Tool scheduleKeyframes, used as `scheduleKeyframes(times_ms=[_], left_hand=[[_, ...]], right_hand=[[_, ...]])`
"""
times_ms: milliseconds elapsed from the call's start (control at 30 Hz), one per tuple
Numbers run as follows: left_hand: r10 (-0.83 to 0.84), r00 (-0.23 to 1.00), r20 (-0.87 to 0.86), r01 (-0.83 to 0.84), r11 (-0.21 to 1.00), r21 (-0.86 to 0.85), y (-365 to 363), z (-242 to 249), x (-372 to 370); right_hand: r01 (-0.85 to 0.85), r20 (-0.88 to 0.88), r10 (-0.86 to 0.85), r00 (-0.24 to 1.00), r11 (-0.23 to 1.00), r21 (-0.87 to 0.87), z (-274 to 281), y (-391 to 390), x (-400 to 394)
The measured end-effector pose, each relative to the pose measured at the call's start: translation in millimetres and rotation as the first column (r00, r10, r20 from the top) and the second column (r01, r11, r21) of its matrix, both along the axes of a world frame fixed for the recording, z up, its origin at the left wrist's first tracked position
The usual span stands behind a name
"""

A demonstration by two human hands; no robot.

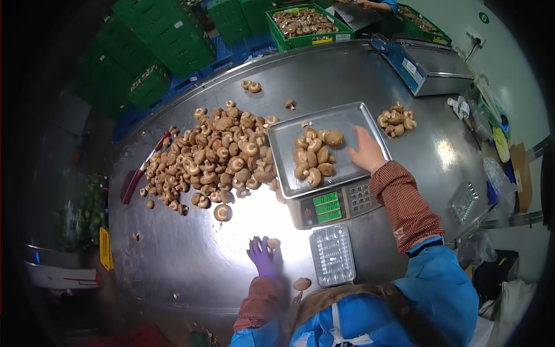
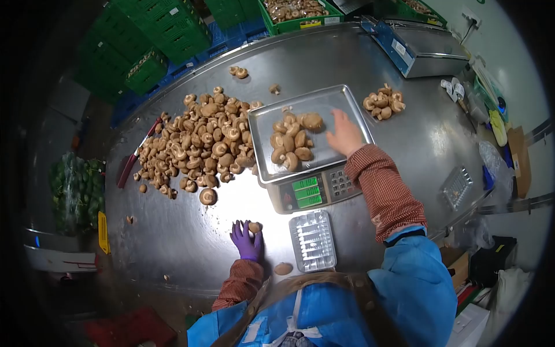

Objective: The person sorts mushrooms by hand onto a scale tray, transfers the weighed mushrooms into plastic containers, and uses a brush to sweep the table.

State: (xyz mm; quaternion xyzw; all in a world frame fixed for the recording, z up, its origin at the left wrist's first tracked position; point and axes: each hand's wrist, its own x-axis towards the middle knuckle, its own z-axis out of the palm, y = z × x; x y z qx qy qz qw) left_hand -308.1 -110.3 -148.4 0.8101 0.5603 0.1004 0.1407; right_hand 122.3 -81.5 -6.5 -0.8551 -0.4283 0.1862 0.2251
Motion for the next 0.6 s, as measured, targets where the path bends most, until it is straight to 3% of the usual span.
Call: scheduleKeyframes(times_ms=[33, 67, 100, 200, 267, 300, 367, 433, 467, 500, 533, 567, 600], left_hand=[[-0.041, 0.998, 0.054, 0.035, 0.994, 0.106, 6.1, 9.3, 11.9], [0.014, 0.984, 0.177, -0.01, 1.0, -0.023, 5.7, 19.3, 24.6], [-0.113, 0.973, 0.203, 0.102, 0.993, 0.065, 12.6, 18.2, 28.5], [-0.143, 0.976, 0.162, 0.15, 0.988, -0.033, 34.4, 44.8, 53.5], [-0.069, 0.906, 0.418, -0.054, 0.96, 0.275, 50.2, 49.8, 64.6], [-0.076, 0.904, 0.42, -0.049, 0.959, 0.28, 60.6, 57.8, 75.1], [-0.282, 0.735, 0.617, 0.094, 0.943, 0.318, 85.3, 77.6, 103.2], [-0.496, 0.663, 0.561, 0.259, 0.855, 0.45, 102.5, 119.4, 147.1], [-0.493, 0.674, 0.55, 0.266, 0.857, 0.441, 110.1, 129.8, 168.2], [-0.489, 0.684, 0.54, 0.273, 0.859, 0.433, 117.0, 135.9, 187.7], [-0.489, 0.682, 0.543, 0.269, 0.859, 0.435, 125.0, 136.7, 204.7], [-0.467, 0.686, 0.558, 0.266, 0.875, 0.405, 132.7, 138.3, 220.9], [-0.445, 0.69, 0.57, 0.264, 0.889, 0.374, 137.1, 136.4, 231.8]], right_hand=[[-0.113, 0.093, 0.098, 0.991, 0.978, 0.177, -3.2, 3.0, -2.7], [-0.236, 0.204, 0.174, 0.963, 0.912, 0.335, -5.4, 6.3, -4.6], [-0.234, 0.209, 0.171, 0.963, 0.913, 0.333, -6.4, 11.4, -5.8], [-0.375, 0.142, 0.349, 0.926, 0.889, 0.262, -7.4, 27.5, -9.1], [-0.401, 0.148, 0.373, 0.916, 0.867, 0.296, -18.1, 34.5, -3.9], [-0.43, 0.147, 0.404, 0.903, 0.843, 0.322, -19.0, 36.5, -2.1], [-0.429, 0.097, 0.424, 0.9, 0.829, 0.358, -16.7, 35.7, 3.4], [-0.298, -0.075, 0.377, 0.923, 0.826, 0.479, -15.8, 34.2, 3.6], [-0.3, -0.072, 0.378, 0.923, 0.825, 0.479, -19.4, 36.3, 2.6], [-0.099, -0.358, 0.353, 0.864, 0.817, 0.567, -25.4, 39.3, 2.3], [0.118, -0.61, 0.339, 0.717, 0.803, 0.585, -26.9, 39.9, 0.7], [0.114, -0.605, 0.34, 0.72, 0.801, 0.587, -28.4, 40.4, -1.5], [-0.014, -0.48, 0.323, 0.816, 0.84, 0.542, -27.9, 41.2, -7.5]])
